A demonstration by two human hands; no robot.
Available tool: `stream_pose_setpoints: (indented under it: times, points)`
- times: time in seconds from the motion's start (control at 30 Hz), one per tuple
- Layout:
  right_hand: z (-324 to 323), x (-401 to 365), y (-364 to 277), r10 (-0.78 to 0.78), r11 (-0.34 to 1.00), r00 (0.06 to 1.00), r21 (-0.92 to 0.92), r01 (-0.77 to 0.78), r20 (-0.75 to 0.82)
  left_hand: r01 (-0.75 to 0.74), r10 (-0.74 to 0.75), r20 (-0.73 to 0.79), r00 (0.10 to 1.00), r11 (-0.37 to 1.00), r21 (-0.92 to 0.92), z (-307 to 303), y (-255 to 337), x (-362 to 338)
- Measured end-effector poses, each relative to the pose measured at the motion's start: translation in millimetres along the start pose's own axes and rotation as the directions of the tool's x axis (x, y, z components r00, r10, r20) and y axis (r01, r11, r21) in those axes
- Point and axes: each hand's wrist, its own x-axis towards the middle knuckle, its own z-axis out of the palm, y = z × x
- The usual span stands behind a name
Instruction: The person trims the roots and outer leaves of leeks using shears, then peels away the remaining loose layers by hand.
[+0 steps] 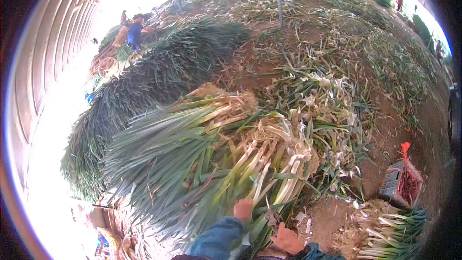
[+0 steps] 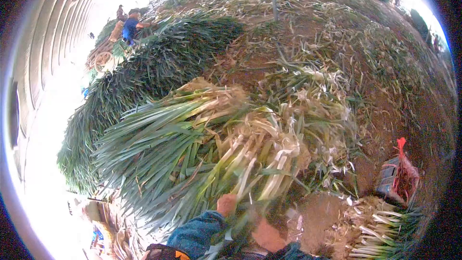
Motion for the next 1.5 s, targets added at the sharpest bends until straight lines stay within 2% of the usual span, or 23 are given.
stream_pose_setpoints:
  times: [0.1,0.13,0.2,0.27,0.3,0.33,0.37,0.4,0.43,0.53,0.63,0.77,1.0,1.1,1.13,1.17,1.2,1.27,1.3,1.33,1.4,1.43,1.5]
  points:
    - [10.9,14.4,10.5,0.132,0.99,0.988,0.035,-0.135,0.083,0.236,-0.225,0.082,0.971,0.838,-0.493,13.7,-0.4,10.0]
    - [11.6,14.8,10.1,0.077,0.995,0.996,0.064,-0.079,0.036,0.011,-0.047,-0.056,0.997,0.854,-0.52,26.2,-12.1,18.6]
    - [1.8,12.6,2.5,-0.016,0.993,0.998,0.116,0.023,-0.055,-0.427,0.299,-0.32,0.899,0.759,-0.491,47.6,-35.7,30.0]
    - [-4.7,7.5,-4.8,-0.024,0.98,1.0,0.197,0.023,0.002,0.048,-0.007,0.083,0.997,0.857,-0.513,31.9,-18.2,22.8]
    - [1.5,8.0,-7.2,0.023,0.976,0.997,0.214,-0.038,0.074,0.276,-0.221,0.167,0.961,0.737,-0.617,56.0,-21.8,29.7]
    - [18.0,1.6,-2.8,-0.059,0.974,0.996,0.216,0.071,-0.061,0.402,-0.335,0.226,0.915,0.702,-0.587,13.7,-6.7,22.6]
    - [14.6,4.7,-7.9,-0.05,0.975,0.999,0.217,0.052,-0.017,0.312,-0.263,0.169,0.95,0.757,-0.574,-9.5,-4.9,13.4]
    - [24.3,7.9,1.5,-0.185,0.954,0.973,0.21,0.212,-0.141,0.206,-0.19,0.087,0.978,0.803,-0.559,1.1,-15.6,3.9]
    - [16.2,11.6,-5.7,-0.098,0.975,0.994,0.196,0.108,-0.056,0.099,-0.114,0.003,0.993,0.841,-0.531,11.9,-26.4,-6.2]
    - [0.4,47.2,-7.5,0.133,0.98,0.991,0.149,-0.133,0.007,0.28,-0.256,0.135,0.957,0.7,-0.657,-32.1,-4.8,-26.0]
    - [1.7,47.5,3.2,0.132,0.982,0.989,0.142,-0.121,-0.066,0.327,-0.296,0.174,0.939,0.616,-0.717,-17.8,-6.7,-37.7]
    - [-15.9,14.9,-28.6,0.184,0.971,0.975,0.133,-0.2,0.122,0.396,-0.284,0.282,0.916,0.538,-0.744,-27.2,-1.5,-46.3]
    - [5.7,87.9,11.5,0.117,0.978,0.99,0.18,-0.102,-0.074,0.343,-0.312,0.203,0.928,0.508,-0.79,-34.9,4.0,-59.1]
    - [13.2,80.7,31.1,-0.199,0.978,0.936,0.005,0.21,-0.29,0.356,-0.322,0.197,0.926,0.57,-0.741,-44.4,9.9,-57.9]
    - [0.0,73.9,17.3,0.137,0.959,0.98,0.266,-0.095,-0.145,0.287,-0.291,0.122,0.949,0.637,-0.715,-42.3,8.8,-51.8]
    - [-18.2,65.1,5.3,0.188,0.957,0.981,0.235,-0.171,-0.052,0.394,-0.335,0.256,0.907,0.461,-0.795,-40.0,10.4,-43.2]
    - [-30.4,49.4,-2.7,0.145,0.965,0.987,0.229,-0.125,-0.071,0.416,-0.343,0.268,0.9,0.497,-0.762,-60.8,20.7,-29.6]
    - [-23.4,27.8,5.3,0.053,0.955,0.97,0.296,0.02,-0.239,0.214,-0.247,0.069,0.967,0.63,-0.747,-54.2,23.2,-7.6]
    - [-35.6,20.5,-4.3,0.168,0.95,0.973,0.29,-0.117,-0.156,0.218,-0.224,0.086,0.971,0.672,-0.707,-60.3,33.7,0.1]
    - [-36.5,21.5,-1.8,0.125,0.969,0.977,0.231,-0.083,-0.175,0.156,-0.241,-0.004,0.97,0.642,-0.751,-41.2,41.9,2.6]
    - [-21.7,7.8,16.4,0.05,0.993,0.981,0.114,-0.029,-0.187,0.118,-0.139,0.001,0.99,0.842,-0.526,-6.9,50.7,-1.4]
    - [-9.9,16.9,32.9,0.065,0.994,0.983,0.1,-0.048,-0.171,-0.08,0.05,-0.079,0.996,0.893,-0.442,3.7,47.9,-12.0]
    - [-17.4,30.7,38.9,0.165,0.98,0.979,0.134,-0.149,-0.119,0.121,-0.092,0.085,0.992,0.88,-0.46,-6.3,62.2,-21.9]
